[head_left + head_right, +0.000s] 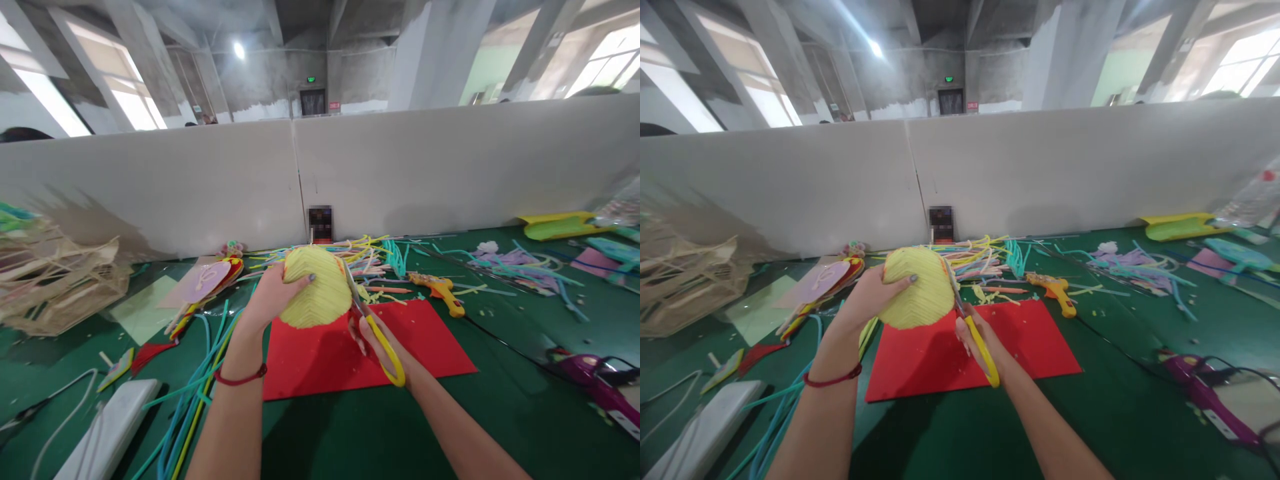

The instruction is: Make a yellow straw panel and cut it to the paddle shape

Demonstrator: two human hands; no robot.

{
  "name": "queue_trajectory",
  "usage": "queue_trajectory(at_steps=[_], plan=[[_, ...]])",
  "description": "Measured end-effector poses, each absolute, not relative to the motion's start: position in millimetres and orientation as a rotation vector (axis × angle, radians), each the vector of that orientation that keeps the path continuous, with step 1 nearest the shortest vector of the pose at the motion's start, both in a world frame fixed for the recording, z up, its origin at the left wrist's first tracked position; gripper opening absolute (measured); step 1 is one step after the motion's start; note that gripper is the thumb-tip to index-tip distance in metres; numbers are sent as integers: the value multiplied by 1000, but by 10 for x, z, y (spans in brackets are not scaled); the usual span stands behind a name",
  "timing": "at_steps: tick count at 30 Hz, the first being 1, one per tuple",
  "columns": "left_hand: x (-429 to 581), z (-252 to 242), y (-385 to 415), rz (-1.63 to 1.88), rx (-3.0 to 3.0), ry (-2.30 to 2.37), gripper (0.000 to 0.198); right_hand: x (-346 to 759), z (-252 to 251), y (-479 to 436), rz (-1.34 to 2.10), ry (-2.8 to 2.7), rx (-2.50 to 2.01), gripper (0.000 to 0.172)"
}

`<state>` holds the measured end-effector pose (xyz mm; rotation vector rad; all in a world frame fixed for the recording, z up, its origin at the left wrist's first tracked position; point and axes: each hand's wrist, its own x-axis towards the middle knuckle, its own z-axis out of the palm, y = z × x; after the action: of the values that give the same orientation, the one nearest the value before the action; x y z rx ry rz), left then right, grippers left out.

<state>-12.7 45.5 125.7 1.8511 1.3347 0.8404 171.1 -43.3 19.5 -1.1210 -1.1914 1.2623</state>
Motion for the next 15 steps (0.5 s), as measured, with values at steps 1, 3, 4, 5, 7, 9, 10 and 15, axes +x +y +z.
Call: queue_trajectory(at_steps=[1, 3, 4, 5, 7, 9, 10, 15], plan=[[-118, 1263, 445, 841, 1869, 1331, 33, 1714, 197, -430, 1252, -1191, -1123, 59], [-101, 1275, 432, 841, 1900, 1314, 32, 1722, 200, -424, 1241, -1193, -1125, 56], [-95, 1279, 429, 839, 1910, 1309, 31, 1725, 202, -422, 1243, -1197, -1122, 55], [-91, 1282, 430, 837, 1915, 1310, 30, 1727, 204, -420, 1244, -1200, -1116, 54], [-90, 1283, 436, 829, 1913, 1325, 27, 1727, 210, -418, 1253, -1196, -1107, 54], [-94, 1280, 442, 817, 1902, 1326, 26, 1718, 220, -419, 1269, -1167, -1111, 55], [-97, 1276, 444, 815, 1896, 1320, 25, 1710, 226, -421, 1277, -1147, -1118, 55], [-97, 1254, 435, 815, 1868, 1299, 28, 1662, 265, -442, 1296, -1042, -1150, 51]])
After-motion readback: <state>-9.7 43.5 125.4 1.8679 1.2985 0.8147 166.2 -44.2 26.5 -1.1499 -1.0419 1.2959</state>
